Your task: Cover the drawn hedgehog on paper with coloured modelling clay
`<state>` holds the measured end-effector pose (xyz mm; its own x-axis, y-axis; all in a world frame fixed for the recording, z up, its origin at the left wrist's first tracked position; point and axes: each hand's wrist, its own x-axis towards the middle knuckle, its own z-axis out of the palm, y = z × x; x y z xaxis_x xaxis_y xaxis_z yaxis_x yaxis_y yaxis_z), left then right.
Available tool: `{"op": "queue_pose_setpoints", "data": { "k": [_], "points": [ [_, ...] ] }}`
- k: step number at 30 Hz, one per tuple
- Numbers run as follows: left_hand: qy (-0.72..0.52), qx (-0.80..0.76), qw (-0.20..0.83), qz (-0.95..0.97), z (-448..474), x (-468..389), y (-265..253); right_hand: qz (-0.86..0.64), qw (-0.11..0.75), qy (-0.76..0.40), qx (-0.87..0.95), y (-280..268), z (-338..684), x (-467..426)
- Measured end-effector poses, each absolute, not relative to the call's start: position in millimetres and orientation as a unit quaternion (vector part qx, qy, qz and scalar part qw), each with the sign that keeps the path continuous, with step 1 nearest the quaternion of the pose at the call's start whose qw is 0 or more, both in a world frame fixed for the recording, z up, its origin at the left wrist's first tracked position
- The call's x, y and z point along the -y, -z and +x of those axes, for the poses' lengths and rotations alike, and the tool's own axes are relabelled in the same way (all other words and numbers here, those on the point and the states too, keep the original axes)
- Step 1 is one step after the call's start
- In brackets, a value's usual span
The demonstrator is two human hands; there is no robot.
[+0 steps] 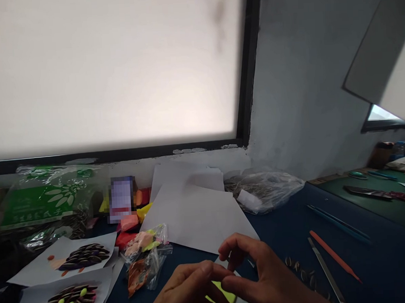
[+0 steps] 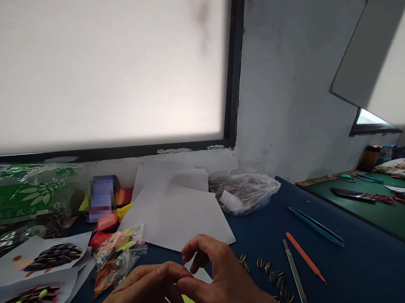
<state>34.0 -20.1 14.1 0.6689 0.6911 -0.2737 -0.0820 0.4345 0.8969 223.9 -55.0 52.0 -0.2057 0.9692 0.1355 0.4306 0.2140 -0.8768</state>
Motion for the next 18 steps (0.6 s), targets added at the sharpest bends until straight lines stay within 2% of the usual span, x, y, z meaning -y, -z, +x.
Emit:
{"op": "queue_pose_setpoints", "data": {
  "k": [10,18],
  "points": [
    [-0.181,-0.275,0.78,0.532,31,5,-10,-0.558,0.349,-0.366,0.658,-58,231,54],
    [-0.177,-0.326,0.786,0.495,36,9,12,-0.539,0.354,-0.386,0.66,-54,226,57]
  ]
}}
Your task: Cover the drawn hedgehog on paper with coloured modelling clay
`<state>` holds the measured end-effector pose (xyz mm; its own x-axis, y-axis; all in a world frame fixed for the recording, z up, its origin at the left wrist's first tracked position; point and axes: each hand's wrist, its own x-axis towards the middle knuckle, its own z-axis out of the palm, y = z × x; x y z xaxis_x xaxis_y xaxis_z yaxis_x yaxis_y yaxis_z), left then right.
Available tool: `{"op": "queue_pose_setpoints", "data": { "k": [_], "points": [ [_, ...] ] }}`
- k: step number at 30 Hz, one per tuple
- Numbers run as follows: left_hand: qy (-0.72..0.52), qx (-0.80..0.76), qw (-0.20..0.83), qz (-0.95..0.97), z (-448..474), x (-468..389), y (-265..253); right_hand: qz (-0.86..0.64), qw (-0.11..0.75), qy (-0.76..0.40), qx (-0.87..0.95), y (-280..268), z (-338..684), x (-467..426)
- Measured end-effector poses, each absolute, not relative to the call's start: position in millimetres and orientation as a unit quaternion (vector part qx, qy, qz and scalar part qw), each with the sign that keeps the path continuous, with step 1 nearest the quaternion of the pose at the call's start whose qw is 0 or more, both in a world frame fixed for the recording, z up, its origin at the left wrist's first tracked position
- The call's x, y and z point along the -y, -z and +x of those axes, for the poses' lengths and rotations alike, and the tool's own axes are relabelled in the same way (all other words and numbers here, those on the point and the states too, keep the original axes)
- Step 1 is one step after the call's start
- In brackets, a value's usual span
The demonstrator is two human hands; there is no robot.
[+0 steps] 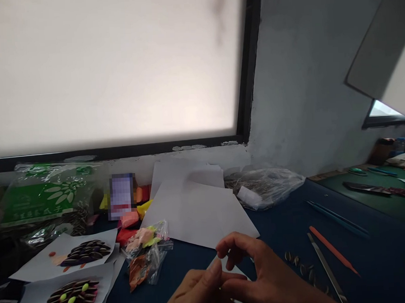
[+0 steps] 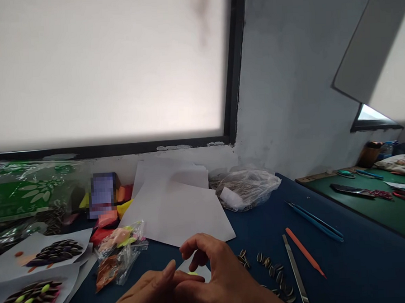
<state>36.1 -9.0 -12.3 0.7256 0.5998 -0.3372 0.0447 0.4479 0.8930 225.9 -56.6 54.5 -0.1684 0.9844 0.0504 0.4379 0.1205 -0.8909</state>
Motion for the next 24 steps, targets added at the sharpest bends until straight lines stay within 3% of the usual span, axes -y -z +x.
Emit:
{"op": "queue_pose_setpoints", "data": {
  "k": [15,24],
  "points": [
    [-0.24,-0.364,0.756,0.489,34,25,-21,-0.539,0.342,-0.415,0.648,-55,228,53],
    [-0.275,-0.299,0.77,0.492,37,13,-15,-0.496,0.359,-0.469,0.637,-47,230,53]
  ]
}}
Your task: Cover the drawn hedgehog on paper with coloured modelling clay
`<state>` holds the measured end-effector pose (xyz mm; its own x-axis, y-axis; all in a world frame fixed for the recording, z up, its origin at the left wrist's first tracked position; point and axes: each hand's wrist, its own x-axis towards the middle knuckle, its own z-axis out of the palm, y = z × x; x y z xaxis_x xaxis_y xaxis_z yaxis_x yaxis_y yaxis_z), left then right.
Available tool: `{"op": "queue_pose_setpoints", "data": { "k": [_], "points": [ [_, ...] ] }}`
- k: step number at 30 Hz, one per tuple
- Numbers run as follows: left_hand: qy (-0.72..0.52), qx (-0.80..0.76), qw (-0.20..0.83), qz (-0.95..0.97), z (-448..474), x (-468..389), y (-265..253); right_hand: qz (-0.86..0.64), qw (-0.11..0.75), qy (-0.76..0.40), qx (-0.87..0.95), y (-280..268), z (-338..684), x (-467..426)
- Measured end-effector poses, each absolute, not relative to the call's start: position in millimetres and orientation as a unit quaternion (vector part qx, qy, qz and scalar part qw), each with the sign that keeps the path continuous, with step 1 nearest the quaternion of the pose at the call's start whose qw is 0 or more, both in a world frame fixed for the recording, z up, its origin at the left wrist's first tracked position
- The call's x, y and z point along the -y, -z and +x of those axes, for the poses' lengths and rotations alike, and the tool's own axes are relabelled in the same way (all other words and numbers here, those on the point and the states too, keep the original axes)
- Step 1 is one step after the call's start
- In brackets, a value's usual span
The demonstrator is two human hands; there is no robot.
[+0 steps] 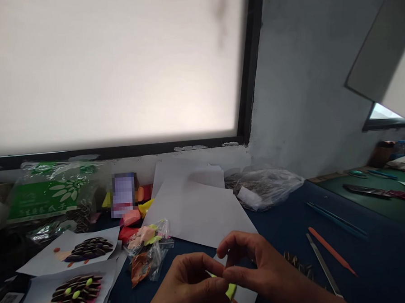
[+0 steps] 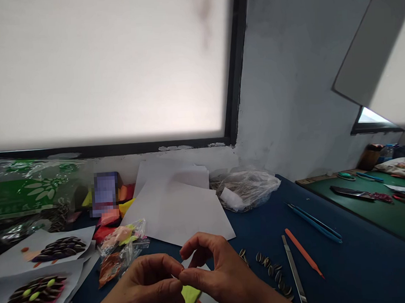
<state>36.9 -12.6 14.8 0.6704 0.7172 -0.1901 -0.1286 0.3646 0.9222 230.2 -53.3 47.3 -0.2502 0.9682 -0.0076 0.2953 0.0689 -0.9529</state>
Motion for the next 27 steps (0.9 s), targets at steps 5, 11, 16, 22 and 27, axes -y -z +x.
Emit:
{"op": "queue_pose_setpoints", "data": {
  "k": [5,11,16,22,27],
  "points": [
    [-0.269,-0.291,0.774,0.495,36,12,-17,-0.48,0.365,-0.487,0.632,-50,229,53],
    [-0.265,-0.33,0.741,0.522,35,10,-17,-0.46,0.412,-0.422,0.663,-56,226,55],
    [-0.262,-0.335,0.734,0.53,35,13,-24,-0.423,0.429,-0.386,0.699,-53,222,58],
    [-0.232,-0.356,0.66,0.62,34,13,-31,-0.432,0.412,-0.305,0.742,-47,224,58],
    [-0.223,-0.443,0.423,0.758,22,-1,-4,-0.49,0.36,-0.191,0.771,-23,231,70]
  ]
}}
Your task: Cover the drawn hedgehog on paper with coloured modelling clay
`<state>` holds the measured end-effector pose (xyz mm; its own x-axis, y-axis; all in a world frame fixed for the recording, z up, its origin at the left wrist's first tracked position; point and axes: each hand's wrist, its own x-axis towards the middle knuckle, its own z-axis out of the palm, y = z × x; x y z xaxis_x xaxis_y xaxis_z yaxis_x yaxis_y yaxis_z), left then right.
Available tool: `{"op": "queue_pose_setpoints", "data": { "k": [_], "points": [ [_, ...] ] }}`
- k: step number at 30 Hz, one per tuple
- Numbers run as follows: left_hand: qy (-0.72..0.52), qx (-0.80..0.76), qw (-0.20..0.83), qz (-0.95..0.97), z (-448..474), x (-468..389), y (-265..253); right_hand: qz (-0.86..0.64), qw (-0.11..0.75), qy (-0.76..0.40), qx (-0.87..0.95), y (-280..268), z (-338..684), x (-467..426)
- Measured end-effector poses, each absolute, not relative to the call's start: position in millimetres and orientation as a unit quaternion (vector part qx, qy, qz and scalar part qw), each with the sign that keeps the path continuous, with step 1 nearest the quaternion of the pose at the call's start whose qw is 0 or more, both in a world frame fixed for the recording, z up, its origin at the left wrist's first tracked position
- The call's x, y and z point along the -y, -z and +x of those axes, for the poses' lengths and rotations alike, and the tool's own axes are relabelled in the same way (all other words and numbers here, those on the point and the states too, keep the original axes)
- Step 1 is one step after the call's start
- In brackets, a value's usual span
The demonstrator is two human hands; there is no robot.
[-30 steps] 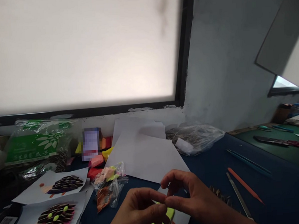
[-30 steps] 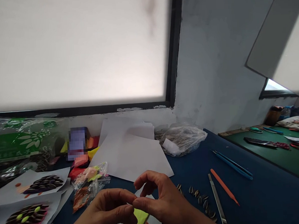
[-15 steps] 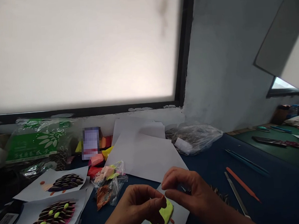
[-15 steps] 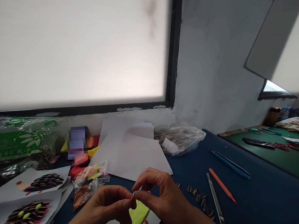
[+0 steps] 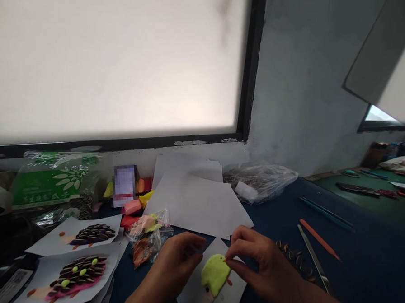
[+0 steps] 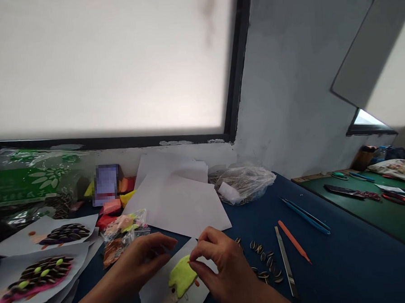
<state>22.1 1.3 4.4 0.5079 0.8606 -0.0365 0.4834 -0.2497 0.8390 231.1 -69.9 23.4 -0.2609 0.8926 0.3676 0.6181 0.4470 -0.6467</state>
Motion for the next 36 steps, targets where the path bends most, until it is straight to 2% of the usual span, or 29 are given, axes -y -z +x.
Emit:
{"op": "queue_pose_setpoints", "data": {
  "k": [2,5,11,18,36],
  "points": [
    [-0.214,-0.415,0.39,0.793,14,-6,8,-0.503,0.337,-0.166,0.779,-10,233,78],
    [-0.172,-0.385,0.413,0.807,3,-9,13,-0.501,0.322,-0.145,0.79,8,233,88],
    [-0.05,-0.358,0.431,0.827,-4,-2,-8,-0.485,0.325,-0.081,0.808,24,228,91],
    [-0.032,-0.333,0.366,0.868,2,-1,-9,-0.481,0.318,-0.066,0.814,29,224,92],
    [-0.024,-0.327,0.354,0.876,1,-6,-5,-0.491,0.292,-0.07,0.818,30,217,91]
  ]
}}
